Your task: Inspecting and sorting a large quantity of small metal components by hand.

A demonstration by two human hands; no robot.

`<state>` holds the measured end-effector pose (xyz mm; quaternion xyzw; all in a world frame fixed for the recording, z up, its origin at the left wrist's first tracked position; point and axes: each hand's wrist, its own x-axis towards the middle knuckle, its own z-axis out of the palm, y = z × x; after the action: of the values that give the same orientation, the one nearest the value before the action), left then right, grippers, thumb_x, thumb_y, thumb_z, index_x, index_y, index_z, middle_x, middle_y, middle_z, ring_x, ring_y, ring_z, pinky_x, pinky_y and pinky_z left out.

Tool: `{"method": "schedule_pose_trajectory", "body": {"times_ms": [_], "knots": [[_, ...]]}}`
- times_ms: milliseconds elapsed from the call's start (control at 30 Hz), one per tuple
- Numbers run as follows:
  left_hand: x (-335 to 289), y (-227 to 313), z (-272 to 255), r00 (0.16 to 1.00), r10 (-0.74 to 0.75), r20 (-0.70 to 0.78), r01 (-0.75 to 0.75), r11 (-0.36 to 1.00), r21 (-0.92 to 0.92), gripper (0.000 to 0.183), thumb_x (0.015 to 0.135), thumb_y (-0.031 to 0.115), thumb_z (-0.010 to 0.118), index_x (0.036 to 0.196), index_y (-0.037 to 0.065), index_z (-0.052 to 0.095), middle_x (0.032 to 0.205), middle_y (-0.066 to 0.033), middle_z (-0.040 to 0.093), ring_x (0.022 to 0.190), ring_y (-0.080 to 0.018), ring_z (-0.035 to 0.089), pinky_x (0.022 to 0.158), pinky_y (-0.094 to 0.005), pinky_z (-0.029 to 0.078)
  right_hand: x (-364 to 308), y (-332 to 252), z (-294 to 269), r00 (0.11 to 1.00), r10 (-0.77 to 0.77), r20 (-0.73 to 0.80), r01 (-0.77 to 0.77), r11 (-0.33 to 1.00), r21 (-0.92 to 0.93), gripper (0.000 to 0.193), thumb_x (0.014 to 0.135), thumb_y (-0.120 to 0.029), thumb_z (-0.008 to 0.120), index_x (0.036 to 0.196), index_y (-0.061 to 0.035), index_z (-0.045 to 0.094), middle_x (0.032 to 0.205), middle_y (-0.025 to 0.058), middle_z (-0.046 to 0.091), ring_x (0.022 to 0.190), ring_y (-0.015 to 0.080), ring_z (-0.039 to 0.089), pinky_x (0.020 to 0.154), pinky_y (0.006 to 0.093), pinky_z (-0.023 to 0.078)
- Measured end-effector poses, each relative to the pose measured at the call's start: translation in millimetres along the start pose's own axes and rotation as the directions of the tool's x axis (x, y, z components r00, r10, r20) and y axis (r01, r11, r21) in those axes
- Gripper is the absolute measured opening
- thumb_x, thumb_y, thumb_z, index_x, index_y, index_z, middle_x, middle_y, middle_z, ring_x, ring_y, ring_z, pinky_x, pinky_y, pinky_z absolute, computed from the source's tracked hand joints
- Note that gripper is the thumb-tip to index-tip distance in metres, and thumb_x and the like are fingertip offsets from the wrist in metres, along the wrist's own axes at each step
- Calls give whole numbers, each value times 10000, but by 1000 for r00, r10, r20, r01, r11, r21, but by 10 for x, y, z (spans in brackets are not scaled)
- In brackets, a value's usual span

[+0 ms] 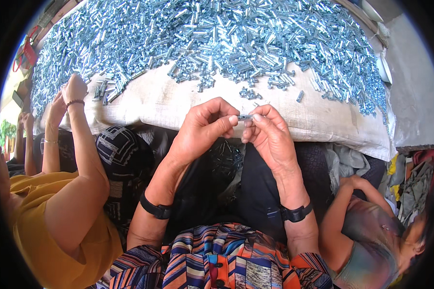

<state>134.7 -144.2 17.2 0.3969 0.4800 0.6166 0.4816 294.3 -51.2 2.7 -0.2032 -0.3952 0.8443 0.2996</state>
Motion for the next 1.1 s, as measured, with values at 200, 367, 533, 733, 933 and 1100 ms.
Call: {"method": "schedule_pose_trajectory", "body": {"times_ms": [200,367,533,733,933,1100], "knots": [[-69,-21,-9,984,-45,170,67,990,-124,129,876,137,637,927,24,602,792,-1,607,668,-53,538,577,-202,452,-111,66,-30,972,181,148,-207,961,182,96,921,-150,538,939,-55,529,731,65,600,595,149,601,567,288,494],[-133,-114,-11,965,-14,262,89,957,-278,149,853,167,671,884,34,610,805,-9,618,662,-62,538,563,-200,443,-172,98,16,946,208,250,-267,936,230,102,913,-162,550,914,-70,507,700,64,594,581,150,600,569,294,488],[-148,-72,-264,918,-153,367,219,965,-146,89,835,112,659,888,44,637,796,12,600,681,-40,510,583,-189,405,-129,15,-13,950,186,252,-86,928,-362,174,896,-193,602,917,-21,586,752,55,624,628,147,594,590,282,476],[141,-122,-243,999,-33,-34,45,896,442,60,841,63,597,862,9,611,738,15,566,660,-58,496,605,-221,421,485,-338,-134,918,-358,171,242,163,-956,114,806,-75,611,908,-23,606,798,120,609,737,237,601,673,342,461],[516,-334,-112,944,329,-19,-138,447,884,136,779,96,641,909,60,617,748,-85,583,670,-220,592,619,-324,468,1053,-353,-301,783,-389,486,348,-375,-859,198,732,38,528,909,-29,586,886,125,601,863,310,553,771,392,453],[674,-311,44,950,312,16,-120,316,941,175,772,198,662,884,81,596,794,-85,581,737,-288,610,628,-398,471,1141,-344,-374,814,-304,496,327,-466,-822,179,724,32,525,884,-37,566,879,134,607,852,328,558,769,419,455]]}}
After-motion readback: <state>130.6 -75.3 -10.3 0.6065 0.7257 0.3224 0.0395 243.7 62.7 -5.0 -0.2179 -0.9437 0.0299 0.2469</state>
